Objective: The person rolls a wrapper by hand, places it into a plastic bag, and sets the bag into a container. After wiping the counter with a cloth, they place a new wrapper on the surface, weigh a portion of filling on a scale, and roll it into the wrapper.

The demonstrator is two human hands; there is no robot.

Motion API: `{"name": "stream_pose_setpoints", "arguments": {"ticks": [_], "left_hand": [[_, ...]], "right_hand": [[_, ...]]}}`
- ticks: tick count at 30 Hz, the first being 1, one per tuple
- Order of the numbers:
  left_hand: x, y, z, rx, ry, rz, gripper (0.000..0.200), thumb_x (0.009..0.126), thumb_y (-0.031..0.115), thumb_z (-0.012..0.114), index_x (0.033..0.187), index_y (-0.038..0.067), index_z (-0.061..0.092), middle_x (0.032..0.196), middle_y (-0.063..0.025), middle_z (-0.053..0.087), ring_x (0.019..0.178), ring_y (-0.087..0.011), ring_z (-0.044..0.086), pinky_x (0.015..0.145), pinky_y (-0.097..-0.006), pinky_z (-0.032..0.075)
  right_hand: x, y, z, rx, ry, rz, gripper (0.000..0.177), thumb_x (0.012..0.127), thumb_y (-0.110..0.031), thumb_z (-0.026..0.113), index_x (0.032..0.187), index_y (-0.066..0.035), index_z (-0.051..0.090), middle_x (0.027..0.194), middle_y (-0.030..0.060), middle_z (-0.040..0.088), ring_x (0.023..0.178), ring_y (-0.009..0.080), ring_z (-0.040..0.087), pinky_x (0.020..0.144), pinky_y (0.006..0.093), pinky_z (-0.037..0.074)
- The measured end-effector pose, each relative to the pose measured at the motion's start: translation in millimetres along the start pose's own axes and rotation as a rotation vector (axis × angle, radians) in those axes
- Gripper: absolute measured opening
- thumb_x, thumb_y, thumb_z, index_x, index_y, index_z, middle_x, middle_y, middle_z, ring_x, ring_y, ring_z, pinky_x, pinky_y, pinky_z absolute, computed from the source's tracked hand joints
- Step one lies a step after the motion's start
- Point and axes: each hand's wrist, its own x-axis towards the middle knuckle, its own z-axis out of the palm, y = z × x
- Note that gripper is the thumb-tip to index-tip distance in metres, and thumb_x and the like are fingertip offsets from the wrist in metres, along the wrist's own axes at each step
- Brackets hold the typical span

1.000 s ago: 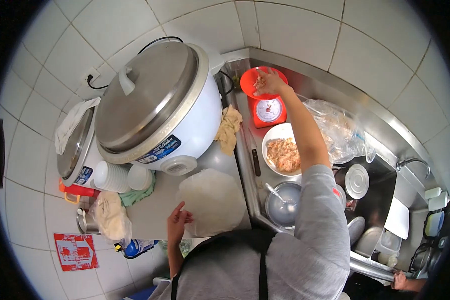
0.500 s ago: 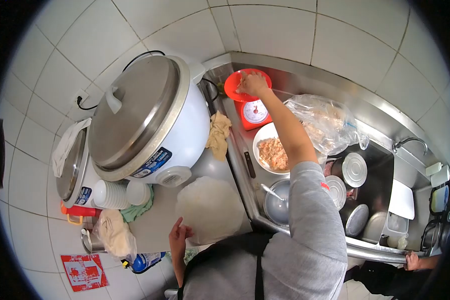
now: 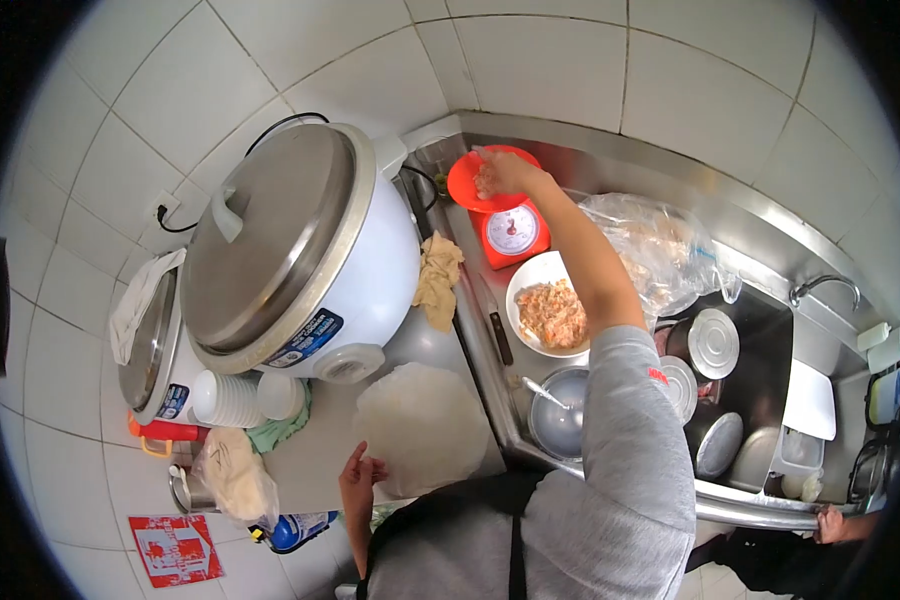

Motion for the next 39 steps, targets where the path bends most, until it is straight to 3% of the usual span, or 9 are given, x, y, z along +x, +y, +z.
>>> {"name": "stream_pose_setpoints", "arguments": {"ticks": [2,7,9,12,16,17,21,36,39], "left_hand": [[0.7,2.8,0.1,0.009,-0.003,0.004,0.042,0.096,0.014,0.049,0.133,-0.003,0.043,0.083,-0.0087,0.063,0.069,-0.0133,0.061,0.067,-0.0264,0.052],[4.6,4.6,0.6,0.056,-0.026,0.042,0.041,0.095,0.013,0.05,0.133,-0.003,0.043,0.083,-0.0097,0.064,0.07,-0.0136,0.062,0.066,-0.0268,0.053],[8.5,7.3,4.4,0.079,-0.071,0.022,0.041,0.096,0.013,0.049,0.133,-0.002,0.043,0.084,-0.0101,0.063,0.071,-0.0151,0.062,0.067,-0.0274,0.053],[19.8,9.4,9.6,0.097,-0.127,0.032,0.041,0.095,0.012,0.049,0.133,-0.002,0.043,0.084,-0.0106,0.063,0.071,-0.0151,0.062,0.066,-0.0272,0.053],[26.1,19.9,25.1,0.116,-0.198,0.018,0.04,0.095,0.012,0.05,0.133,-0.002,0.044,0.084,-0.0104,0.064,0.07,-0.0148,0.062,0.066,-0.0266,0.052],[25.2,22.8,29.6,0.122,-0.206,0.015,0.041,0.095,0.012,0.05,0.133,-0.002,0.044,0.084,-0.0103,0.064,0.07,-0.0147,0.062,0.066,-0.0266,0.052],[20.8,27.5,39.9,0.136,-0.224,0.002,0.041,0.095,0.013,0.05,0.133,-0.001,0.044,0.083,-0.0098,0.063,0.07,-0.0142,0.062,0.066,-0.0267,0.052],[8.0,28.2,39.0,0.145,-0.214,0.02,0.041,0.096,0.013,0.049,0.133,-0.001,0.043,0.084,-0.01,0.063,0.07,-0.014,0.061,0.067,-0.0273,0.053],[9.5,29.2,38.6,0.162,-0.209,0.014,0.041,0.096,0.013,0.049,0.133,-0.002,0.043,0.084,-0.0099,0.063,0.071,-0.014,0.062,0.067,-0.0271,0.053]], "right_hand": [[-7.4,-4.7,-8.3,0.004,0.254,-0.008,0.041,0.074,-0.019,0.07,0.11,-0.002,0.06,0.095,0.0151,0.067,0.088,0.029,0.065,0.079,0.0357,0.05],[-97.9,-12.2,-43.1,0.088,0.007,0.171,0.018,0.076,-0.017,0.068,0.083,-0.001,0.068,0.085,0.0176,0.067,0.075,0.0292,0.064,0.071,0.0365,0.05],[-142.1,4.8,-11.3,-0.073,-0.187,0.184,0.015,0.077,-0.017,0.067,0.082,-0.003,0.069,0.081,0.0165,0.066,0.074,0.0291,0.065,0.07,0.0383,0.05],[-204.6,-1.3,25.6,0.043,-0.299,0.22,0.042,0.074,-0.027,0.073,0.111,-0.011,0.065,0.118,0.0132,0.059,0.104,0.0318,0.058,0.091,0.0383,0.045],[-224.6,-21.5,42.0,-0.105,-0.198,0.153,0.035,0.076,-0.023,0.069,0.109,-0.011,0.066,0.115,0.0124,0.06,0.105,0.0309,0.057,0.09,0.0398,0.046],[-225.6,-29.0,40.0,-0.144,-0.165,0.143,0.029,0.077,-0.019,0.066,0.104,-0.01,0.067,0.109,0.0123,0.061,0.097,0.0307,0.061,0.086,0.04,0.049],[-225.3,-6.1,71.1,-0.213,-0.043,0.144,0.016,0.08,-0.007,0.054,0.087,0.006,0.06,0.085,0.0223,0.064,0.078,0.0358,0.066,0.069,0.0426,0.054],[-218.8,-9.1,62.6,-0.296,0.023,0.167,0.012,0.073,0.001,0.055,0.078,0.007,0.063,0.083,0.0231,0.064,0.077,0.0347,0.066,0.07,0.0401,0.054],[-218.3,4.7,70.2,-0.267,-0.033,0.232,0.012,0.072,-0.003,0.054,0.076,-0.003,0.066,0.082,0.0185,0.063,0.074,0.0365,0.062,0.07,0.0439,0.051]]}}
